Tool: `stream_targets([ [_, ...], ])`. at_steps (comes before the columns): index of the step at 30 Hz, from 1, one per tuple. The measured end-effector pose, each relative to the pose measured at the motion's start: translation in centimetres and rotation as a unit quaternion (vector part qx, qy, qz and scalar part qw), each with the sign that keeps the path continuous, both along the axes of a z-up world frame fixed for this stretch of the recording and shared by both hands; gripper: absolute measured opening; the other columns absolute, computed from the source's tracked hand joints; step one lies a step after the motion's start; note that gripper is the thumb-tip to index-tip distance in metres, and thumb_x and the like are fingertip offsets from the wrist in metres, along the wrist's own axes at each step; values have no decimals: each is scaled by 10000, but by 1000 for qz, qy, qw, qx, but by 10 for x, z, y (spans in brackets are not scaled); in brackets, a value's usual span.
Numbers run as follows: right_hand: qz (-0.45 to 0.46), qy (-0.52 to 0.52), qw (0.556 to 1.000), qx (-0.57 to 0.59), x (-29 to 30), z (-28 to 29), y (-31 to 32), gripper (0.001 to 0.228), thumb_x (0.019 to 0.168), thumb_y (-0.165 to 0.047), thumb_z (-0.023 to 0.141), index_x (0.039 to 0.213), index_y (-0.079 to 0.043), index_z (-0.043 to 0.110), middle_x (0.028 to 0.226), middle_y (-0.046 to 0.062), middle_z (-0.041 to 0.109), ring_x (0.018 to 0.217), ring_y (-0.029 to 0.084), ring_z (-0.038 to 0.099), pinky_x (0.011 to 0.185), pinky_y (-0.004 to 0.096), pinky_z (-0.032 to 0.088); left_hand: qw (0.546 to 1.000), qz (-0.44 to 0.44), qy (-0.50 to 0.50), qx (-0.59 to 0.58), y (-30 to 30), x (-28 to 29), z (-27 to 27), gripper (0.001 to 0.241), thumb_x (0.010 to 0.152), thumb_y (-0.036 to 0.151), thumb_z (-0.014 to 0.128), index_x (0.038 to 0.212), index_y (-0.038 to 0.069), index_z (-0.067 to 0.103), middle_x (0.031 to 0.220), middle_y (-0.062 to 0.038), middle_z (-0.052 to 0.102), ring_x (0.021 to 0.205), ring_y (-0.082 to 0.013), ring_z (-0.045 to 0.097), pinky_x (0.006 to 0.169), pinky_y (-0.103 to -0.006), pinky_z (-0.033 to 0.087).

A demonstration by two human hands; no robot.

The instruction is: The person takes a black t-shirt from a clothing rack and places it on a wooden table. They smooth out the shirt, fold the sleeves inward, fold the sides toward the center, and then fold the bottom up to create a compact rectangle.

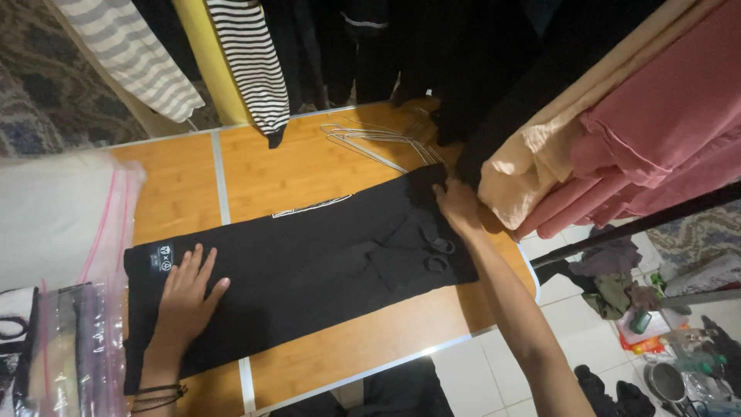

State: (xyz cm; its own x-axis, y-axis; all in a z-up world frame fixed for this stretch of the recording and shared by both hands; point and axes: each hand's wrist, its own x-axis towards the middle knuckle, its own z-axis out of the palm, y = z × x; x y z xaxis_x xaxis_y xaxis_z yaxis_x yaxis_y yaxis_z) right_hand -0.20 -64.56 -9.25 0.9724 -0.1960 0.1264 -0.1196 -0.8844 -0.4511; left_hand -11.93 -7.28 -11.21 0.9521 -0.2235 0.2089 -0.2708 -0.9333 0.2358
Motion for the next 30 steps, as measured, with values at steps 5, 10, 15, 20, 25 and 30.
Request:
stream_targets([
  [5,0,-13,999,51,-5,12,-3,455,938,-282,614,1244,54,605,972,291,696,919,480,663,786,532,515,999,1,-27,-25,7,-3,0,605,1023,490,416,1539,176,460,1624,-176,370,1513,-345,333,1213,-515,250],
  [10,-88,125,947,281,-31,65,11,425,1086,-368,530,1139,22,691,807,394,607,720,571,599,646,608,461,998,1,-19,-54,8,-3,0,478,1086,399,364,1491,214,537,1625,-162,397,1516,-333,350,1233,-509,258],
  [15,0,38,996,76,-13,23,-8,384,991,-353,617,1025,25,681,755,262,663,677,433,667,603,522,509,999,13,7,-41,7,1,11,506,1053,428,395,1494,220,529,1624,-159,389,1507,-335,336,1216,-513,246],
  [20,5,-24,993,-116,-11,32,41,371,968,-263,631,1217,9,586,862,234,687,788,417,688,667,515,533,997,46,21,-61,-5,28,10,526,1031,398,465,1483,139,531,1595,-203,403,1490,-373,322,1186,-529,234],
  [25,324,-120,937,-41,-18,28,120,601,1000,-332,582,1510,-57,424,1508,235,494,1383,386,470,1164,480,383,997,5,-9,-81,-69,65,8,525,1061,354,464,1517,93,483,1599,-133,443,1525,-304,349,1254,-492,219],
  [30,312,-14,940,-141,-19,-13,132,712,1068,-540,322,1623,-102,237,1685,133,250,1565,299,196,1252,498,155,999,16,-21,36,-93,71,-21,666,1015,529,423,1550,133,404,1625,-141,329,1532,-303,240,1220,-524,134],
])
